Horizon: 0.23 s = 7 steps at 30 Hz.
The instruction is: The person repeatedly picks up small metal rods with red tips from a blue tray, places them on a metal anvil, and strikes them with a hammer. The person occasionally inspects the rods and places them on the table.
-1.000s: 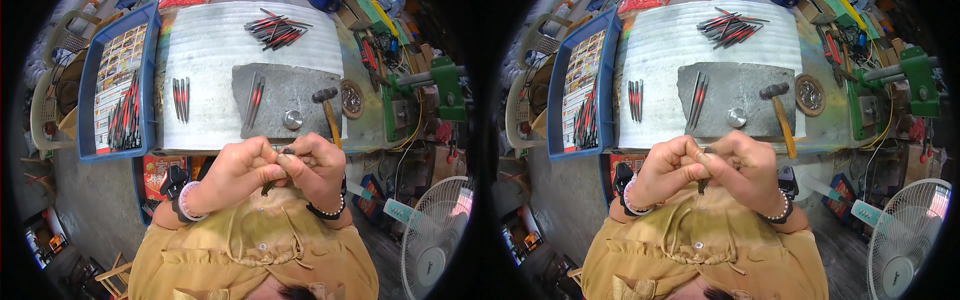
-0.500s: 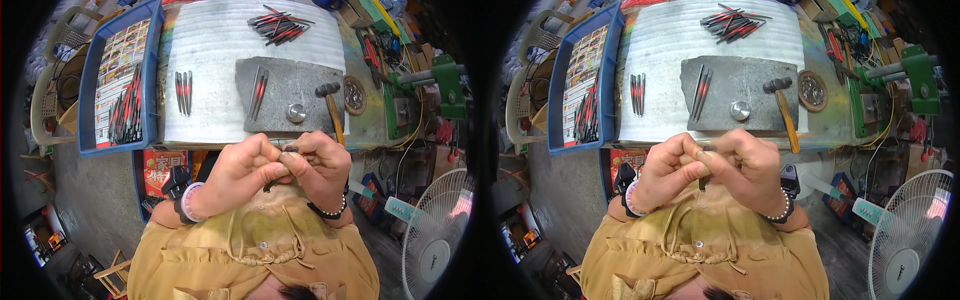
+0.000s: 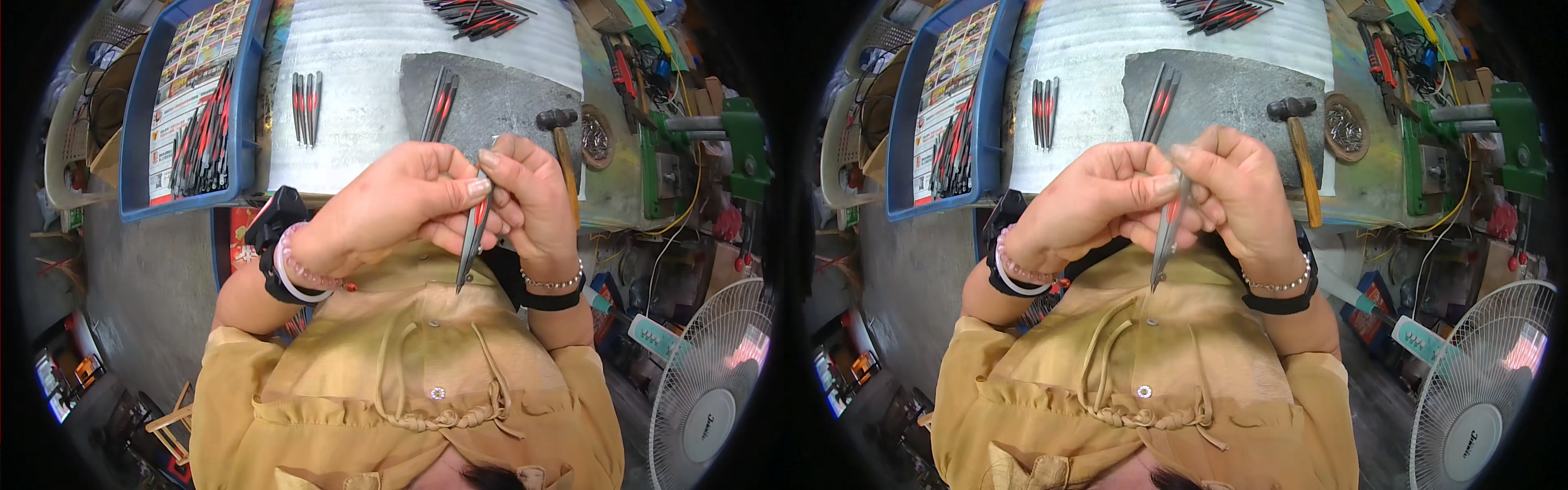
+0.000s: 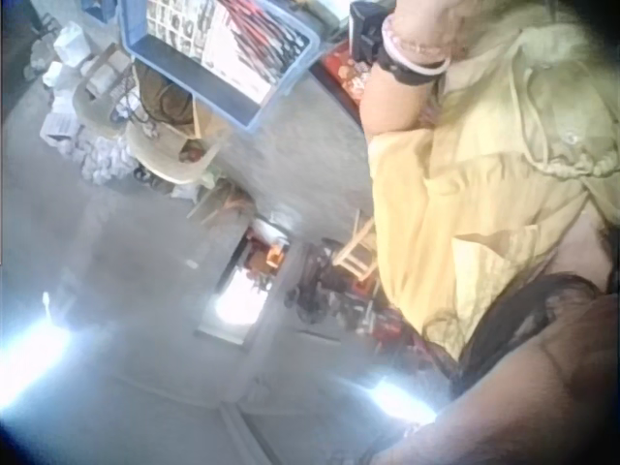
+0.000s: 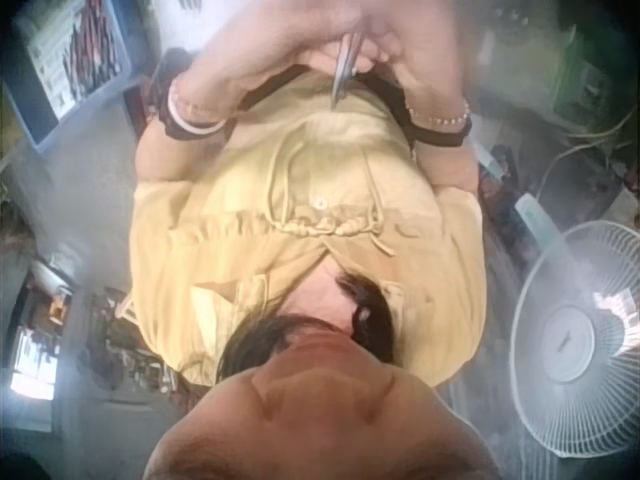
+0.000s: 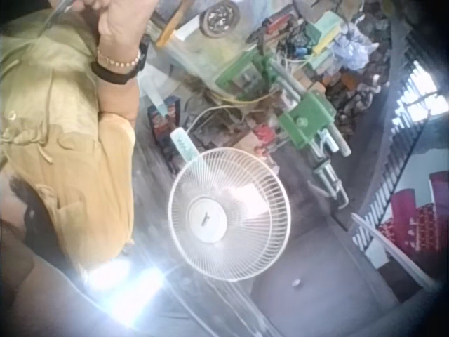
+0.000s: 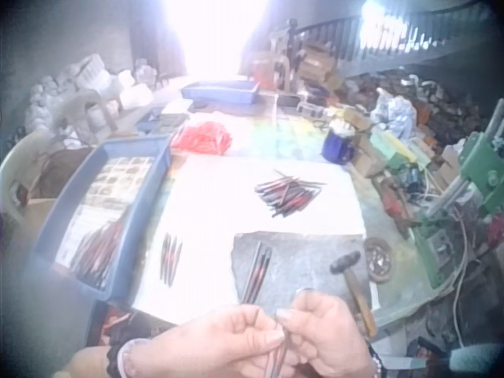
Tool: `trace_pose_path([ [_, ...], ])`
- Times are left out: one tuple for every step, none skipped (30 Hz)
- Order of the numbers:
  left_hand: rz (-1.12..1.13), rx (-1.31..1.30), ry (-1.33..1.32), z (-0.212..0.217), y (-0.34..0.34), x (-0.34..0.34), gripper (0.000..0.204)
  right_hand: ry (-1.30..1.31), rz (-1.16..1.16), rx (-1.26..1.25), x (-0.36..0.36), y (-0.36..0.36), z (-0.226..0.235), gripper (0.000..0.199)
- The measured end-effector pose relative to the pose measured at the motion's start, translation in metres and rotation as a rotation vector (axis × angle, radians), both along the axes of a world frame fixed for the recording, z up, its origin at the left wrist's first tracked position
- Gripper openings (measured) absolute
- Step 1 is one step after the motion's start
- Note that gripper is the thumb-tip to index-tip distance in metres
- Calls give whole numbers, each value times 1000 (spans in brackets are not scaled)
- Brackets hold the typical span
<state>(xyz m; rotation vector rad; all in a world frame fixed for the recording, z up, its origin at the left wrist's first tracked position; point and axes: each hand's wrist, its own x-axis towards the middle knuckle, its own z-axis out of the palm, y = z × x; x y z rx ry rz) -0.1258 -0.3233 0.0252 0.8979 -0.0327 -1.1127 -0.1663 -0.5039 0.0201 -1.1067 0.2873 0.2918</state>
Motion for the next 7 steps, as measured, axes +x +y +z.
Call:
trace_pose_path([
  [2,-28,31,-2,0,2,20,10,-6,30,1,0,-2,20],
  [0,-34,41,-3,0,3,21,18,-11,57,2,0,-3,20],
  [-2,-41,50,-5,-1,5,21,53,-24,77,3,0,-3,20],
  [-5,-40,56,-6,0,6,22,52,-28,81,3,1,-4,20],
  [-14,-45,61,-8,0,8,21,49,-32,84,4,1,-4,20],
  [-17,-68,62,-10,1,9,21,47,-35,88,4,2,-5,20],
  [-23,-68,62,-11,2,10,21,45,-31,85,5,3,-6,19],
])
